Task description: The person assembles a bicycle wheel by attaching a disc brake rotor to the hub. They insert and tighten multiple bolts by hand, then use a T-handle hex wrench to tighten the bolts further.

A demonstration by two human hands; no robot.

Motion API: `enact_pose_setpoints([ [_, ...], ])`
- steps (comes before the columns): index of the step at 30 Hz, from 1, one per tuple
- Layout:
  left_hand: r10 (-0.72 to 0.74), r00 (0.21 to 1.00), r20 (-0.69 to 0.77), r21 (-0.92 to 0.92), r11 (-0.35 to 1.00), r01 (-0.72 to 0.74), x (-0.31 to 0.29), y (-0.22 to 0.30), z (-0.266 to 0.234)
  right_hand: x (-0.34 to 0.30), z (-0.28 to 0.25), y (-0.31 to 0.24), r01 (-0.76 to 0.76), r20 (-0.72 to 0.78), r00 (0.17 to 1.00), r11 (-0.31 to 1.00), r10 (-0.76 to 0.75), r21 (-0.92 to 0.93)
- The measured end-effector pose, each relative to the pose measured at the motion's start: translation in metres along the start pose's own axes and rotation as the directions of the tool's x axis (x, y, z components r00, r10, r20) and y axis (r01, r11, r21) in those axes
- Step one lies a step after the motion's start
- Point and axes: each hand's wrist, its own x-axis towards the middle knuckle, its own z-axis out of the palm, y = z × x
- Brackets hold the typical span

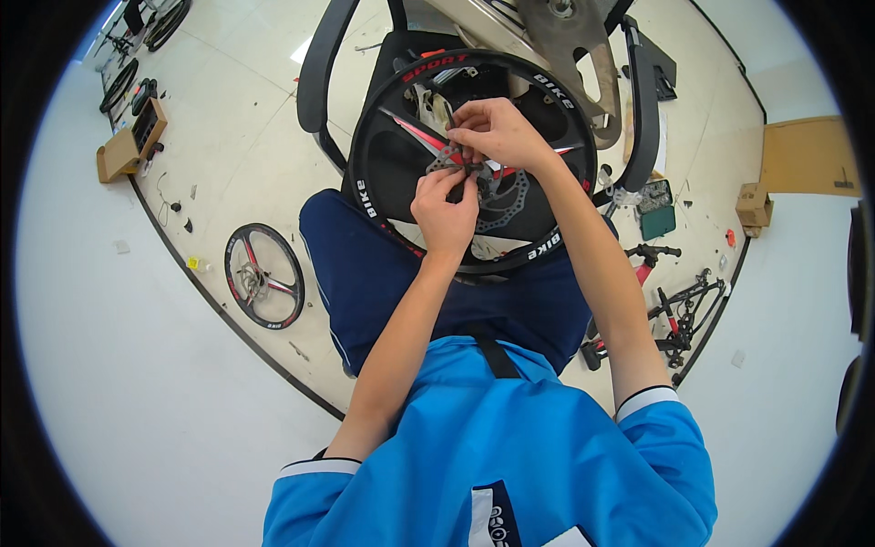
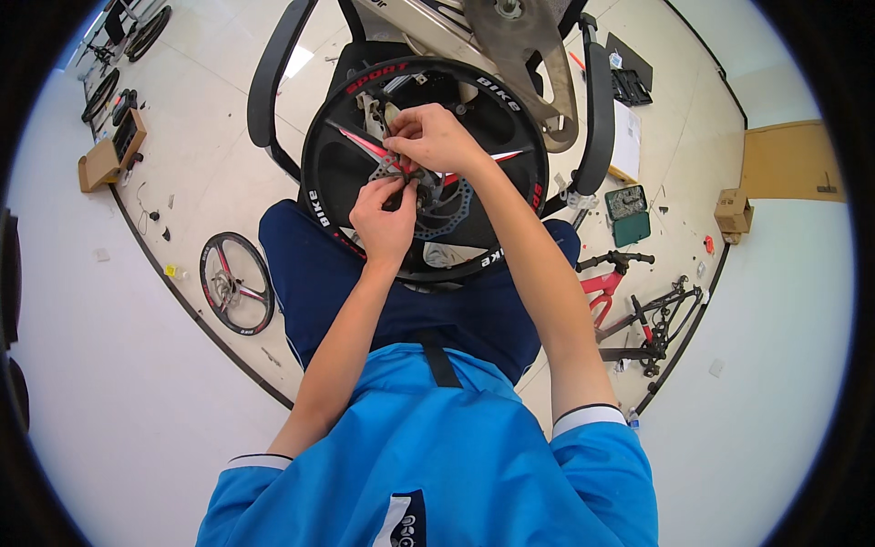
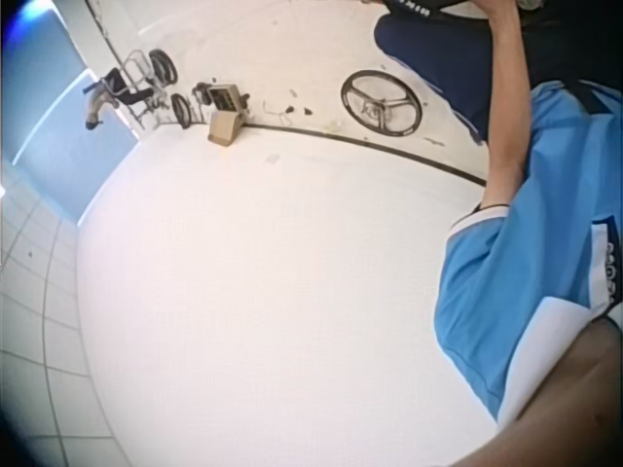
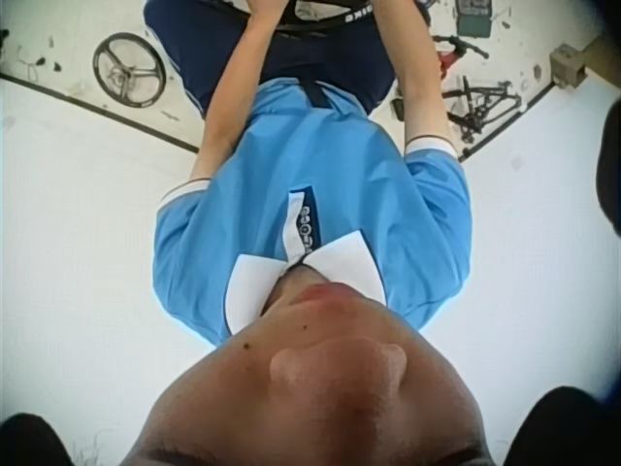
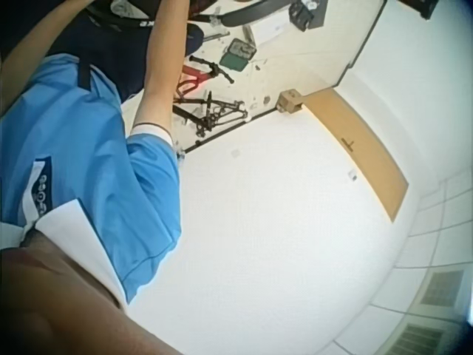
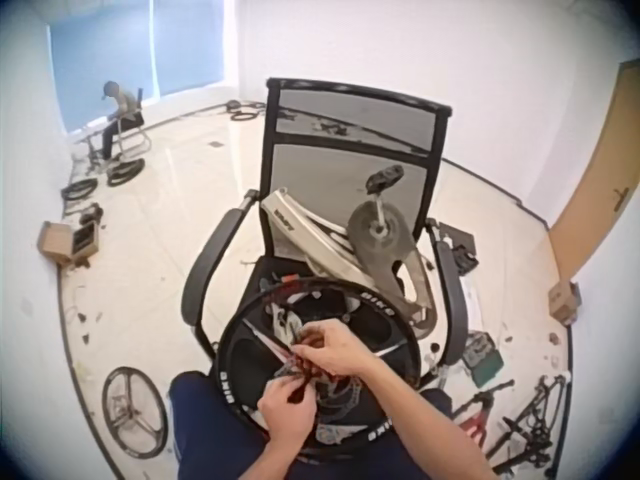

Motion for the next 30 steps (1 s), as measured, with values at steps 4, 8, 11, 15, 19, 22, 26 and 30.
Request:
enact_pose_setpoints([
  [4,0.015,1.000,0.027,0.002,1.000,-0.015,0.001,0.001,0.001,-0.001,0.000,0.001,0.000,-0.015,1.000,0.998,0.000,-0.058],
  [8,-0.045,0.996,0.076,0.017,0.999,0.044,0.003,0.002,0.000,-0.005,0.001,0.003,0.025,-0.014,1.000,0.997,-0.026,-0.076],
  [11,-0.041,0.993,0.109,0.020,0.999,0.039,0.006,0.001,0.001,-0.003,0.002,0.005,0.021,-0.018,1.000,0.995,-0.023,-0.099],
  [15,-0.099,0.988,0.119,0.016,0.995,0.098,0.007,0.005,0.003,-0.002,0.002,0.005,0.083,-0.013,0.996,0.981,-0.086,-0.174],
  [19,-0.083,0.990,0.111,0.051,0.996,0.078,0.010,0.012,0.007,0.004,0.002,0.003,0.286,0.038,0.955,0.881,-0.294,-0.376],
  [22,-0.161,0.981,0.108,0.050,0.986,0.156,0.009,0.016,0.010,0.009,0.005,-0.019,0.282,0.074,0.957,0.847,-0.279,-0.450],
  [26,-0.113,0.992,0.051,0.025,0.993,0.112,0.002,0.016,0.015,0.028,0.001,-0.026,0.304,0.199,0.952,0.762,-0.231,-0.572],
  [30,0.013,0.999,0.042,0.053,0.998,-0.015,0.001,0.010,0.020,0.021,-0.011,-0.016,0.184,0.108,0.982,0.927,-0.157,-0.325],
])
